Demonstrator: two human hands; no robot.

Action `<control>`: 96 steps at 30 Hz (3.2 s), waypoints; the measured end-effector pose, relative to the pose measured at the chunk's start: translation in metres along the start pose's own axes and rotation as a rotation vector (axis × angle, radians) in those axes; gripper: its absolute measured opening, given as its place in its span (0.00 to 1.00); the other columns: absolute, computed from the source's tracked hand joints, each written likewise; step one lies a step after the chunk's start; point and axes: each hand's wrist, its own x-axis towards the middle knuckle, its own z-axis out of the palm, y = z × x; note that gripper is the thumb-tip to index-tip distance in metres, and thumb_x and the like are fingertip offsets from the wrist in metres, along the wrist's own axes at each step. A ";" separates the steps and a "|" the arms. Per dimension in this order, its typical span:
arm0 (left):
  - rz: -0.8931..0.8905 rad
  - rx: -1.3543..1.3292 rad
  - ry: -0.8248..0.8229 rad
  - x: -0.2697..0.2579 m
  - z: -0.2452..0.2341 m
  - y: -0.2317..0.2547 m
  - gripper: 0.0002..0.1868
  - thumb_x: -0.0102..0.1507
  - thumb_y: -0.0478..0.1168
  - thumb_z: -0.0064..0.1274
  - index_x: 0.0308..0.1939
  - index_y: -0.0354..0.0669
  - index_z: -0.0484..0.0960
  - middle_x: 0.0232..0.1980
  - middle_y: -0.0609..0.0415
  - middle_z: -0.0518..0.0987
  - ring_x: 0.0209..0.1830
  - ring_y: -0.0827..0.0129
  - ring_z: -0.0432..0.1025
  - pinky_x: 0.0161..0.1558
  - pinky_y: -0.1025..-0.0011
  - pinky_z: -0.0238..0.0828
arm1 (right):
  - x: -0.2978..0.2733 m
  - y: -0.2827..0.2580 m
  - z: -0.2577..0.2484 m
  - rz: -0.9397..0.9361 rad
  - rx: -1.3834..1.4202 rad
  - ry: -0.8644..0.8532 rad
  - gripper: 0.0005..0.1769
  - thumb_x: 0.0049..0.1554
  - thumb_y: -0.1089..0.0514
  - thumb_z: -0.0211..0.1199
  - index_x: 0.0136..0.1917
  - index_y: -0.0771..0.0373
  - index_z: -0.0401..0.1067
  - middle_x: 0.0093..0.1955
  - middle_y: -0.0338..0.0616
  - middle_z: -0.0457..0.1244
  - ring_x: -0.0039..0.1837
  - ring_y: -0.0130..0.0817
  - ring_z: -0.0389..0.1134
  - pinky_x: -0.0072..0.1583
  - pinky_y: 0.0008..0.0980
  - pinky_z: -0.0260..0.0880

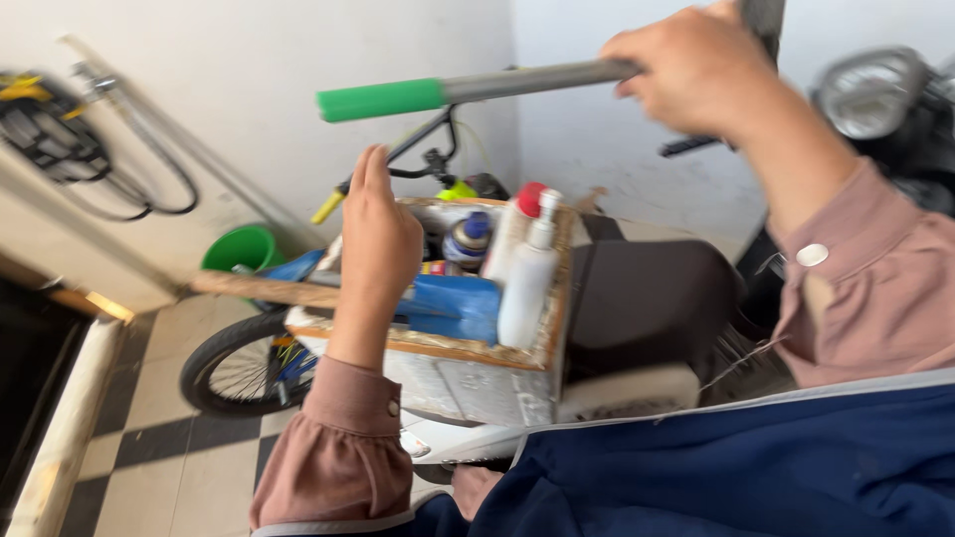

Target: The person organizes various tools and items in a styrofoam box placed on a scooter seat, picking up items including spray cans, cloths, and small components to arrange them inside the container.

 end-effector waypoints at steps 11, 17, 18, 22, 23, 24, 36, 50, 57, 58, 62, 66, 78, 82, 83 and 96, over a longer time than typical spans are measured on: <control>-0.091 -0.636 -0.860 -0.024 0.105 0.179 0.30 0.66 0.53 0.50 0.61 0.30 0.76 0.60 0.37 0.81 0.61 0.53 0.75 0.60 0.67 0.67 | -0.157 0.111 0.051 -0.268 -0.345 0.248 0.14 0.56 0.63 0.65 0.52 0.46 0.79 0.56 0.20 0.70 0.64 0.32 0.67 0.74 0.51 0.57; -0.684 -0.667 -1.066 -0.097 0.219 0.210 0.34 0.64 0.59 0.48 0.56 0.27 0.67 0.50 0.36 0.80 0.44 0.52 0.83 0.44 0.59 0.79 | -0.170 0.134 0.123 -0.415 -0.426 0.252 0.10 0.57 0.57 0.64 0.51 0.47 0.80 0.57 0.26 0.71 0.53 0.30 0.68 0.60 0.41 0.61; -0.716 -0.660 -0.980 -0.108 0.240 0.208 0.28 0.66 0.55 0.47 0.50 0.28 0.70 0.46 0.36 0.82 0.39 0.50 0.82 0.39 0.56 0.79 | -0.168 0.142 0.138 -0.411 -0.326 0.247 0.09 0.58 0.58 0.63 0.51 0.49 0.80 0.58 0.29 0.71 0.52 0.30 0.68 0.57 0.39 0.63; -0.507 -0.406 -0.550 -0.145 0.321 0.192 0.15 0.72 0.42 0.44 0.42 0.28 0.73 0.36 0.28 0.81 0.37 0.35 0.76 0.39 0.49 0.73 | -0.153 0.177 0.201 -0.391 -0.013 0.262 0.10 0.58 0.62 0.62 0.53 0.57 0.78 0.62 0.38 0.70 0.54 0.35 0.70 0.54 0.34 0.70; -0.525 -0.405 -0.539 -0.152 0.340 0.192 0.15 0.72 0.42 0.44 0.42 0.28 0.73 0.36 0.28 0.81 0.37 0.35 0.76 0.39 0.49 0.73 | -0.153 0.181 0.216 -0.407 -0.005 0.254 0.10 0.58 0.62 0.62 0.53 0.57 0.78 0.62 0.38 0.70 0.54 0.35 0.70 0.54 0.34 0.70; -0.554 -0.378 -0.471 -0.155 0.360 0.192 0.14 0.70 0.40 0.45 0.41 0.28 0.74 0.37 0.26 0.80 0.38 0.33 0.75 0.40 0.47 0.71 | -0.155 0.180 0.232 -0.247 0.211 0.360 0.15 0.54 0.67 0.57 0.54 0.64 0.76 0.61 0.48 0.69 0.54 0.41 0.71 0.53 0.35 0.73; -0.736 -0.218 -0.512 -0.219 0.470 0.158 0.27 0.65 0.30 0.43 0.68 0.25 0.58 0.58 0.27 0.71 0.54 0.34 0.72 0.53 0.50 0.71 | -0.189 0.184 0.413 0.782 1.030 -0.377 0.18 0.59 0.49 0.61 0.42 0.68 0.74 0.38 0.48 0.72 0.41 0.42 0.73 0.44 0.41 0.73; -0.619 0.135 -0.964 -0.238 0.477 0.151 0.45 0.58 0.39 0.64 0.71 0.22 0.56 0.60 0.39 0.69 0.62 0.48 0.67 0.53 0.61 0.76 | -0.183 0.180 0.381 0.514 0.282 -0.916 0.20 0.58 0.43 0.58 0.46 0.59 0.82 0.48 0.49 0.72 0.52 0.50 0.75 0.53 0.47 0.76; -0.611 0.404 -1.067 -0.205 0.477 0.137 0.37 0.57 0.51 0.68 0.61 0.30 0.74 0.56 0.45 0.72 0.59 0.53 0.68 0.50 0.61 0.76 | -0.182 0.171 0.370 0.519 0.216 -0.932 0.33 0.57 0.27 0.57 0.45 0.59 0.82 0.44 0.48 0.72 0.49 0.46 0.76 0.48 0.42 0.76; -0.620 0.395 -1.046 -0.202 0.475 0.137 0.39 0.56 0.51 0.69 0.63 0.31 0.72 0.55 0.46 0.72 0.59 0.53 0.68 0.50 0.60 0.76 | -0.182 0.172 0.368 0.513 0.211 -0.935 0.36 0.57 0.25 0.56 0.44 0.59 0.82 0.43 0.47 0.72 0.49 0.46 0.76 0.47 0.42 0.76; -0.628 0.396 -1.049 -0.198 0.469 0.143 0.42 0.53 0.52 0.71 0.62 0.30 0.72 0.55 0.48 0.72 0.58 0.55 0.69 0.49 0.63 0.76 | -0.187 0.172 0.362 0.529 0.229 -0.888 0.36 0.57 0.25 0.55 0.43 0.59 0.81 0.43 0.48 0.72 0.48 0.47 0.75 0.46 0.43 0.75; -0.637 0.322 -1.033 -0.199 0.461 0.144 0.39 0.53 0.53 0.72 0.57 0.33 0.72 0.56 0.45 0.72 0.58 0.56 0.70 0.50 0.63 0.77 | -0.194 0.172 0.356 0.534 0.189 -0.820 0.35 0.59 0.27 0.57 0.50 0.62 0.79 0.44 0.49 0.72 0.49 0.46 0.76 0.47 0.41 0.75; -0.451 0.253 -0.794 -0.156 0.378 0.164 0.13 0.71 0.37 0.46 0.59 0.41 0.70 0.59 0.41 0.75 0.61 0.45 0.70 0.54 0.55 0.74 | -0.173 0.148 0.330 0.338 0.102 -0.393 0.47 0.50 0.37 0.69 0.74 0.60 0.56 0.75 0.55 0.49 0.77 0.60 0.44 0.61 0.73 0.54; -0.311 -0.160 -0.243 -0.094 0.292 0.208 0.44 0.56 0.27 0.50 0.75 0.23 0.49 0.66 0.30 0.69 0.66 0.39 0.65 0.55 0.56 0.69 | -0.092 0.116 0.259 0.346 0.239 -0.098 0.40 0.49 0.40 0.71 0.67 0.61 0.63 0.69 0.53 0.57 0.70 0.59 0.54 0.58 0.75 0.55; -0.234 -0.118 -0.170 -0.078 0.265 0.215 0.46 0.55 0.27 0.49 0.76 0.24 0.47 0.68 0.29 0.69 0.68 0.39 0.66 0.57 0.58 0.70 | -0.076 0.104 0.232 0.316 0.268 -0.040 0.33 0.51 0.42 0.70 0.63 0.59 0.67 0.65 0.50 0.61 0.69 0.57 0.57 0.58 0.70 0.58; -0.303 0.502 0.321 -0.052 -0.076 -0.016 0.27 0.56 0.26 0.46 0.60 0.25 0.70 0.54 0.31 0.76 0.53 0.36 0.71 0.55 0.50 0.67 | 0.028 -0.191 0.104 -0.422 0.756 -0.116 0.15 0.55 0.49 0.68 0.50 0.59 0.80 0.45 0.50 0.72 0.46 0.44 0.74 0.50 0.40 0.73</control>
